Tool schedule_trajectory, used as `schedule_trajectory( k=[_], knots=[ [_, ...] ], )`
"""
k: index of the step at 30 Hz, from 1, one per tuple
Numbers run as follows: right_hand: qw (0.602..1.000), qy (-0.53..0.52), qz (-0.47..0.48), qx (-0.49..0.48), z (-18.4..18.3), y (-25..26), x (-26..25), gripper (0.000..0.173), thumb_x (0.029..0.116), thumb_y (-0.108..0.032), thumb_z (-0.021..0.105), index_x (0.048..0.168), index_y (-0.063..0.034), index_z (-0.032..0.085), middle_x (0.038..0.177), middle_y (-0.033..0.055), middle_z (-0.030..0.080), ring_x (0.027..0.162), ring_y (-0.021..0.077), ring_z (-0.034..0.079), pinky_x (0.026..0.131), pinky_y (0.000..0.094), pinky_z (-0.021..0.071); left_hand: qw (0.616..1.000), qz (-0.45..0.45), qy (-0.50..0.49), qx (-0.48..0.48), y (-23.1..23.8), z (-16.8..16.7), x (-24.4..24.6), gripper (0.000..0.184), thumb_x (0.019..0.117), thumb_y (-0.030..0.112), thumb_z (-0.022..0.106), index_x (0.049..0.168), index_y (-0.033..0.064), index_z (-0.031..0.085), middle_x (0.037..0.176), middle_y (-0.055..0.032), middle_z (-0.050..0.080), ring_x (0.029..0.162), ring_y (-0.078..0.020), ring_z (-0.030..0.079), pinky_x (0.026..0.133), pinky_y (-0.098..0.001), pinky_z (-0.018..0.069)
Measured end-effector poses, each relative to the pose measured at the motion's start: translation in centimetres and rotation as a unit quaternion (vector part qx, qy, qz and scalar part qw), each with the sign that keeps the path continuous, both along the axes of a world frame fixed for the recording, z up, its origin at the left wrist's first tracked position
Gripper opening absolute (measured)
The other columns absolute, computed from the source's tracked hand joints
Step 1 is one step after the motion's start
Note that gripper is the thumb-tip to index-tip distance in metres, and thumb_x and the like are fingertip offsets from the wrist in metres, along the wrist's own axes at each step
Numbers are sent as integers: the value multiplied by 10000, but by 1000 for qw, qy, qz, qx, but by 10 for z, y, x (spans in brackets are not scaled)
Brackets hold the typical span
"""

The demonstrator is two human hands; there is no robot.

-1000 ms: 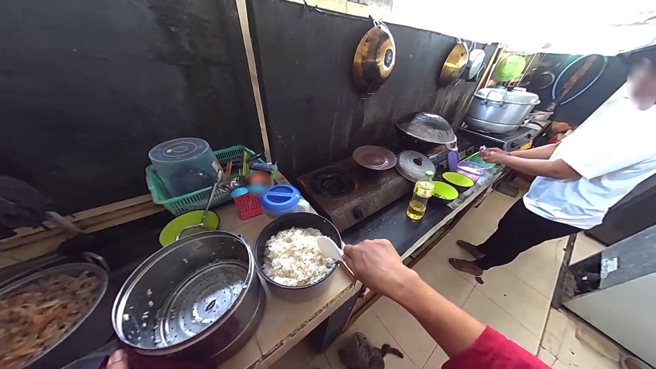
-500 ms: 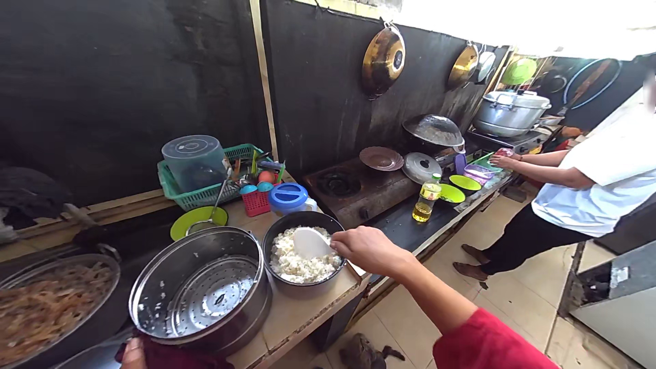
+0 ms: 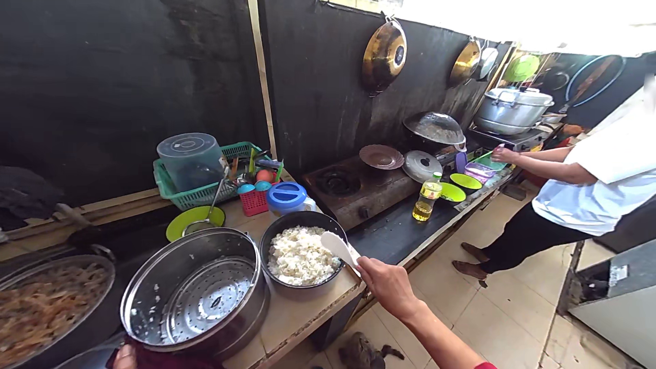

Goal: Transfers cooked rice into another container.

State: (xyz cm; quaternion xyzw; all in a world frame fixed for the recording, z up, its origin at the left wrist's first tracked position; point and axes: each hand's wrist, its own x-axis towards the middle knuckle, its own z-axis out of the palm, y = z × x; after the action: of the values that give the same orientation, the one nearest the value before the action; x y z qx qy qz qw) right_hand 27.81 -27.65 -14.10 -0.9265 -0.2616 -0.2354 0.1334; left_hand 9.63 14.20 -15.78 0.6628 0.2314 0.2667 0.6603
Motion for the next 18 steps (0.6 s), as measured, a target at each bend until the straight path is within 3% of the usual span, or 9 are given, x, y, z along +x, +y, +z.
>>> schedule_trajectory(
  k=[3,5,8,10,13,16,18],
  knots=[
    [1000,-3,-11,10,6,2,2,371,1079,-387,448,997,-150,720,724,22,664,592,196,671,469,397,525,1000,6,-2,-2,-4,6,-2,519,1118,250,194,1446,-139,297,1342,-69,508,1223,117,468,1088,-140,376],
    [999,39,-34,-15,8,4,4,389,1076,-393,435,999,-132,712,715,61,670,622,256,696,498,461,536,1000,23,3,-5,-7,8,-4,507,1122,265,211,1418,-113,375,1291,-31,576,1178,122,517,1066,-147,418],
    [998,53,-3,24,40,28,7,380,1070,-391,445,1004,-143,725,763,46,680,652,237,688,528,455,543,999,40,10,-3,-9,8,-1,508,1124,280,221,1363,-96,465,1229,-20,636,1141,104,562,1043,-160,452],
    [994,64,51,73,76,59,3,341,1060,-376,479,1027,-147,729,818,25,657,666,198,656,550,425,546,999,44,18,-1,-7,4,0,532,1121,301,220,1371,-90,481,1254,-50,641,1160,69,572,1055,-180,453],
    [982,106,132,88,125,116,-6,219,1017,-288,596,1041,-136,752,877,39,681,725,206,673,617,455,570,999,51,13,-6,-8,2,3,516,1123,293,221,1364,-69,499,1248,-37,649,1159,62,578,1049,-182,461],
    [972,156,171,38,144,176,-15,194,973,-251,646,1077,-139,766,944,74,720,819,254,704,679,505,565,998,53,-8,-15,-11,3,5,487,1123,279,227,1342,-64,495,1190,14,660,1112,92,587,1023,-167,474],
    [968,162,189,35,138,209,-29,253,979,-250,640,1178,-137,749,1048,103,724,960,282,700,791,508,565,999,45,-20,-20,-11,4,5,481,1122,265,217,1374,-81,436,1208,21,631,1115,113,569,1026,-155,464]
  ],
)
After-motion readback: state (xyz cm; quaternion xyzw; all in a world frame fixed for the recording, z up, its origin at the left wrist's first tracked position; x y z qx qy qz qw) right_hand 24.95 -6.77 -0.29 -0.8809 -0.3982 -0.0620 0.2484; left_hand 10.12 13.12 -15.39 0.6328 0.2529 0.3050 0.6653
